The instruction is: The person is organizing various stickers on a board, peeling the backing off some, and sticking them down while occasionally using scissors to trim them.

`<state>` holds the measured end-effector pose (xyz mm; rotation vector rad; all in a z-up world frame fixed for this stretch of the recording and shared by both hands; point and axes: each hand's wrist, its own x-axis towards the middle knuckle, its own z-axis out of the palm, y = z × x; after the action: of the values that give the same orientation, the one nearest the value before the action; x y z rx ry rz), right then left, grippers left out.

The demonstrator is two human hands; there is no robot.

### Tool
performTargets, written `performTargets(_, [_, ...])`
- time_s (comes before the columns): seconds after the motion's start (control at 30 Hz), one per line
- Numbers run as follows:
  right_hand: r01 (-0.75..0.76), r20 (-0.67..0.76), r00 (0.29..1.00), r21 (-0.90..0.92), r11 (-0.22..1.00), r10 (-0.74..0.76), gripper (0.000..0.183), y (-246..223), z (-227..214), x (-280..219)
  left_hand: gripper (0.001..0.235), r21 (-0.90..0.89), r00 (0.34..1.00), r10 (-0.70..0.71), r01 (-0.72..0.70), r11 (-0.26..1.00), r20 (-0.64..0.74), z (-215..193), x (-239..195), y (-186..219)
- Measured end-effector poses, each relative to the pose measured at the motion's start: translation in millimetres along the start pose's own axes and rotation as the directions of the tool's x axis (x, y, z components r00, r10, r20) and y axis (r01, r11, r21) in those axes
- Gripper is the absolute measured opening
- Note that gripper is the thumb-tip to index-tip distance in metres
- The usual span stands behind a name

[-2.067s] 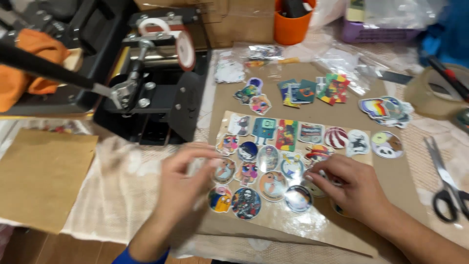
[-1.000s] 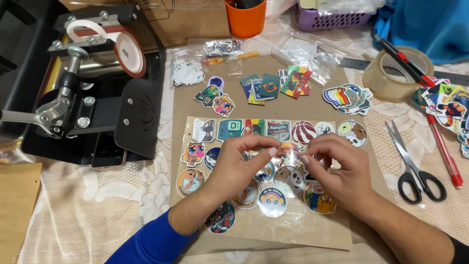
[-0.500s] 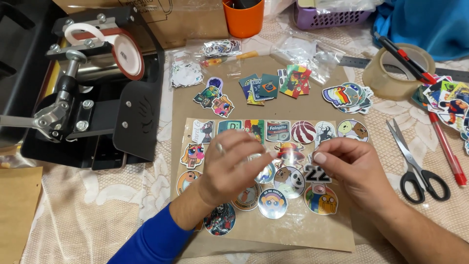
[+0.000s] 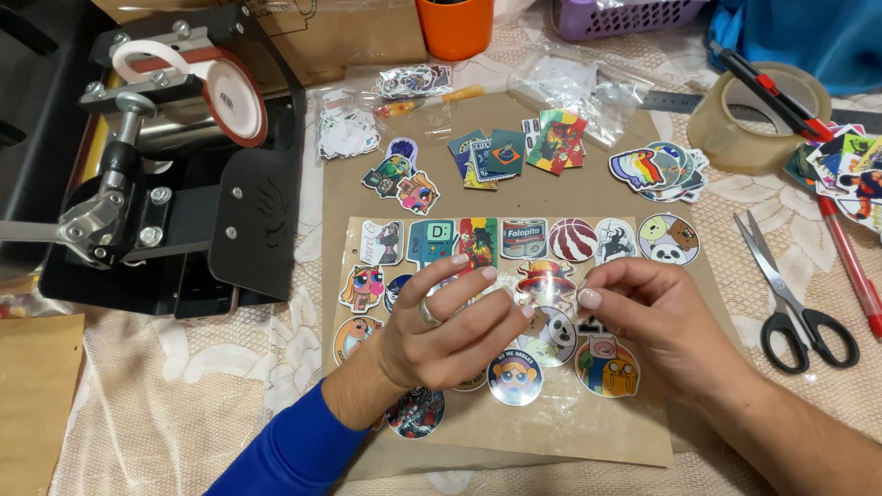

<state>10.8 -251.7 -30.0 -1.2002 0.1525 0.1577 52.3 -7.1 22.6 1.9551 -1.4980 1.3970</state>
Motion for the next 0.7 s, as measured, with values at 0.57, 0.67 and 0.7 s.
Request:
performTargets(0.57, [-0.180,0.114,0.977,0.000,0.984,0.179,0.009,0,-4,5,0.007,0.023,0.995,-0.001,0.003,1.000,-0.096,9,-13,6])
performTargets(0.67, [-0.180,0.092,0.979,-0.013,0.984,0.181,0.009,1,-4,6,0.008,0.025,0.995,0.011,-0.009,1.000,-0.095,9,-12,6])
performTargets(0.7, [-0.181,0.079,0.980,-0.010,0.983,0.181,0.008,1,-3,6,0.008,0.031,0.995,0.017,-0.014,0.999,-0.095,9,-12,5])
